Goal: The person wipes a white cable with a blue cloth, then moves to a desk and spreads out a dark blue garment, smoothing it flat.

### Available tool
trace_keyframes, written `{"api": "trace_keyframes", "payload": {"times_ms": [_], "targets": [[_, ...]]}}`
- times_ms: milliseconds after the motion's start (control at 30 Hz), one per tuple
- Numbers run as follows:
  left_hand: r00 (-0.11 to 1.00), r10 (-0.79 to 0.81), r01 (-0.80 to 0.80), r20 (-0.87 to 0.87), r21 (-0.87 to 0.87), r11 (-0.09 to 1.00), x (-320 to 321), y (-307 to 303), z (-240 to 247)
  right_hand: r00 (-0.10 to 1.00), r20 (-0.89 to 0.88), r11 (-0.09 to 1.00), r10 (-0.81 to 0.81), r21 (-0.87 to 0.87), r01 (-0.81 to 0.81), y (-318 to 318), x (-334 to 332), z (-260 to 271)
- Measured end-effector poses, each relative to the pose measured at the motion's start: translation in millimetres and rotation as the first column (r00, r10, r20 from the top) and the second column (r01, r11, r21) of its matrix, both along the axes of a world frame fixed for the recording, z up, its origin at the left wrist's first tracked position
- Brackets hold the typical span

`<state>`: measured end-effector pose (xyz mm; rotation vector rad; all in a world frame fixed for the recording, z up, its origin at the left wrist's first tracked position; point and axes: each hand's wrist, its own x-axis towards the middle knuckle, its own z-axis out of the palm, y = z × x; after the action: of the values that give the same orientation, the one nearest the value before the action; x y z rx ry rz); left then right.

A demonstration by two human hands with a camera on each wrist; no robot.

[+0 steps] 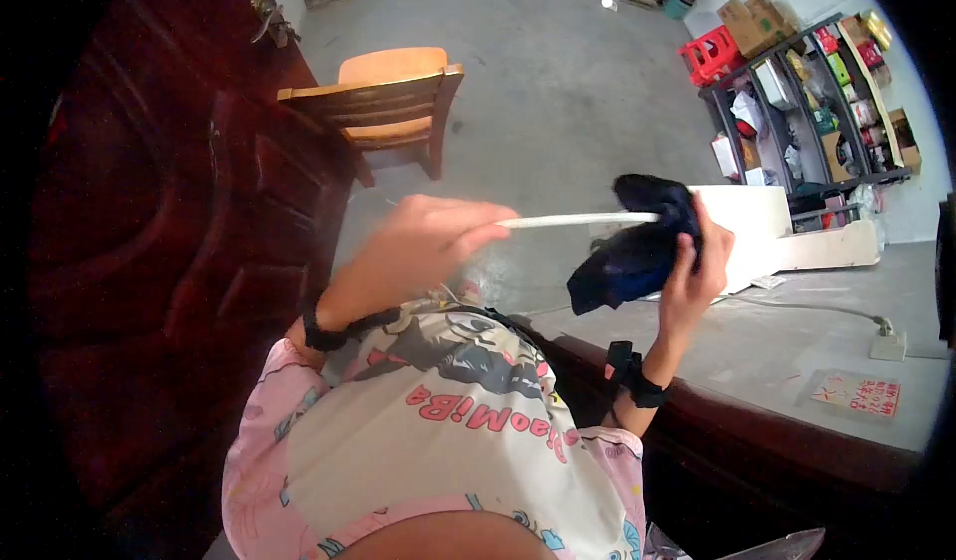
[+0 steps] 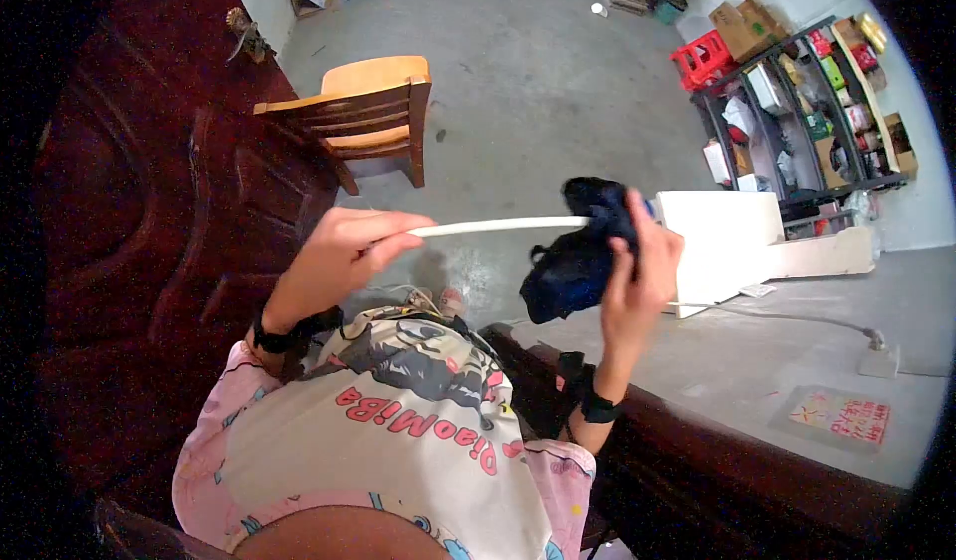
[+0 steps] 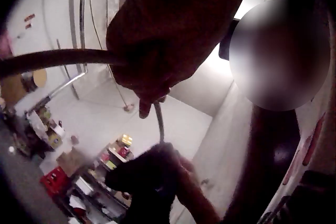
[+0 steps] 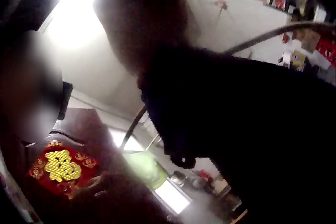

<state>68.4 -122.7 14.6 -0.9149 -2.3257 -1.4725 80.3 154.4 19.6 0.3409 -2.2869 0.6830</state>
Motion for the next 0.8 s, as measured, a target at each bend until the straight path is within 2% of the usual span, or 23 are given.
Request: {"api": "trace_keyframes", "payload": {"times_ms": [67,200,233,300,400,467,600,667,733,800], "targets": [[0.998,-0.049,0.045,-0.038,-0.102,0.994,1,6,0,0.995,-0.001,0.995,0.095,0.03,-0.095,-13,-2,-1],[0.997,-0.049,0.057,0.059,-0.131,0.99,0,16,0,0.947,0.027,0.904,0.319,0.293,-0.312,-69,-8,-16],[0.999,-0.034,0.04,0.041,-0.164,0.986,-2,17,-2,0.947,0.027,0.903,0.319,0.295,-0.312,-76,-8,-16],[1.0,-0.018,0.022,0.023,-0.196,0.98,0,10,-8,0.959,-0.185,0.861,0.212,0.5,-0.094,-93,-6,-15],[0.998,0.019,-0.007,0.061,-0.191,0.982,1,7,-10,0.963,-0.136,0.855,0.234,0.5,-0.138,-91,-17,-36],[1.0,0.0,0.003,0.012,-0.221,0.975,2,5,-14,0.958,-0.153,0.863,0.241,0.486,-0.139,-94,-17,-39],[1.0,-0.003,0.007,0.027,-0.176,0.984,4,6,-17,0.967,-0.095,0.817,0.237,0.558,-0.146,-76,-20,-41],[0.993,0.043,-0.071,-0.112,-0.258,0.964,7,-3,-8,0.988,-0.081,0.84,0.134,0.538,-0.07,-59,-22,-46],[0.992,0.067,-0.095,-0.111,-0.276,0.956,8,-3,-13,0.988,-0.063,0.835,0.143,0.543,-0.086,-54,-24,-49],[0.996,0.092,-0.094,-0.021,-0.313,0.945,9,-9,-16,0.987,-0.067,0.842,0.144,0.533,-0.086,-54,-24,-52]]}}
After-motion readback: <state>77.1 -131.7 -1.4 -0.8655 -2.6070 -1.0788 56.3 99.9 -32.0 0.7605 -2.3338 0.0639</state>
